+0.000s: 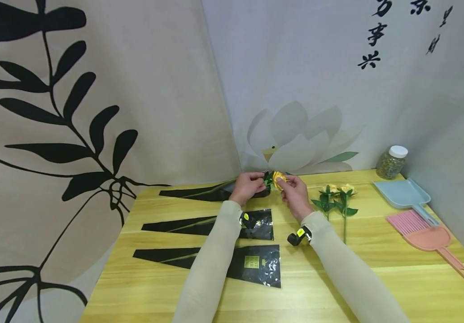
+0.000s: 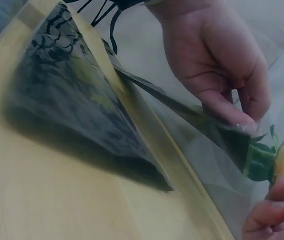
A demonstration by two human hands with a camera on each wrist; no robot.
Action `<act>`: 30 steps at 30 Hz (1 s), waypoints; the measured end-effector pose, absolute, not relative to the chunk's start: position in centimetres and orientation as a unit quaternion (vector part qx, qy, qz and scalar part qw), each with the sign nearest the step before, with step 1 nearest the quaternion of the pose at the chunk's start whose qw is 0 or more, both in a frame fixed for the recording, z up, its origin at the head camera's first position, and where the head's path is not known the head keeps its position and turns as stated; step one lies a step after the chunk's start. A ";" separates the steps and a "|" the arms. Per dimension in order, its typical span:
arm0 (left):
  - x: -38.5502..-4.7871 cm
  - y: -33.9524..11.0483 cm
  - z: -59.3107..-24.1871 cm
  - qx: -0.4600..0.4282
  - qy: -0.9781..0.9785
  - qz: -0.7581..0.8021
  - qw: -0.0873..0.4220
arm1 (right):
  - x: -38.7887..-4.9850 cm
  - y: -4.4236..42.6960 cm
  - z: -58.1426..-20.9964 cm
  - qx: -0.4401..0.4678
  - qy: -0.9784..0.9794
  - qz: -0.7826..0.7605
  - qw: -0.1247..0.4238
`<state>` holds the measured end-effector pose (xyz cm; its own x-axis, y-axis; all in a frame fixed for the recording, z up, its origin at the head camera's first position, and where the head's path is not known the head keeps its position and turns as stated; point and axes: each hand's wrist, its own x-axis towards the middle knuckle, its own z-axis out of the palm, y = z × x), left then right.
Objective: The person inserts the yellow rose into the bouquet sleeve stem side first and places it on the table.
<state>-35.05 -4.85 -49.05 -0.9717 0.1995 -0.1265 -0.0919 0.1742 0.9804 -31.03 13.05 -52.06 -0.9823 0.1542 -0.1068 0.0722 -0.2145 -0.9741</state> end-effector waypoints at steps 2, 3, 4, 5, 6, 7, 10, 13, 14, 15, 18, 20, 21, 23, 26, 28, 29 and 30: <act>-34.9 -4.7 -48.9 0.039 0.765 0.634 0.106 | -31.0 12.9 -52.1 -0.088 -0.633 0.768 0.033; -34.9 -4.7 -48.9 0.041 0.769 0.630 0.104 | -30.9 12.8 -52.1 -0.086 -0.636 0.766 0.035; -34.9 -4.6 -48.9 0.043 0.771 0.627 0.102 | -31.0 12.7 -52.1 -0.083 -0.639 0.764 0.037; -34.8 -4.5 -48.9 0.045 0.773 0.625 0.101 | -31.0 12.6 -52.1 -0.081 -0.641 0.763 0.037; -34.8 -4.4 -48.9 0.046 0.773 0.625 0.101 | -31.0 12.5 -52.1 -0.077 -0.643 0.761 0.037; -34.8 -4.4 -48.9 0.047 0.772 0.626 0.101 | -31.0 12.4 -52.2 -0.074 -0.646 0.759 0.035; -34.8 -4.2 -49.0 0.045 0.771 0.627 0.102 | -31.1 12.2 -52.4 -0.070 -0.659 0.748 0.028; -34.7 -4.2 -48.9 0.041 0.772 0.625 0.104 | -31.1 12.2 -52.5 -0.074 -0.673 0.736 0.022; -34.7 -4.1 -48.9 0.040 0.773 0.625 0.105 | -31.1 12.2 -52.5 -0.076 -0.676 0.733 0.022; -34.7 -4.1 -48.9 0.039 0.771 0.626 0.105 | -31.1 12.2 -52.5 -0.078 -0.678 0.730 0.021; -34.7 -4.1 -48.9 0.035 0.765 0.634 0.110 | -31.1 12.2 -52.4 -0.083 -0.681 0.727 0.020; -34.7 -4.1 -49.0 0.033 0.761 0.638 0.111 | -31.2 12.2 -52.4 -0.085 -0.678 0.730 0.016; -34.7 -4.1 -49.0 0.033 0.760 0.640 0.112 | -31.2 12.2 -52.4 -0.087 -0.677 0.731 0.014; -34.7 -4.2 -48.9 0.035 0.762 0.637 0.113 | -31.3 12.1 -52.5 -0.090 -0.678 0.729 0.012; -34.7 -4.2 -48.8 0.040 0.770 0.627 0.112 | -31.5 12.1 -52.6 -0.094 -0.687 0.721 0.015; -34.6 -4.2 -48.7 0.041 0.770 0.626 0.113 | -31.5 12.0 -52.6 -0.094 -0.695 0.713 0.020; -34.6 -4.2 -48.6 0.041 0.769 0.627 0.115 | -31.6 12.0 -52.6 -0.092 -0.698 0.709 0.022; -34.6 -4.2 -48.5 0.040 0.766 0.630 0.116 | -31.6 12.0 -52.6 -0.088 -0.701 0.708 0.023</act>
<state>-34.58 -4.19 -48.53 -0.9698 0.2079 -0.1276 -0.0850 0.2019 0.9757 -31.57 11.99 -52.59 -0.9833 0.1564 -0.0927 0.0912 -0.0168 -0.9957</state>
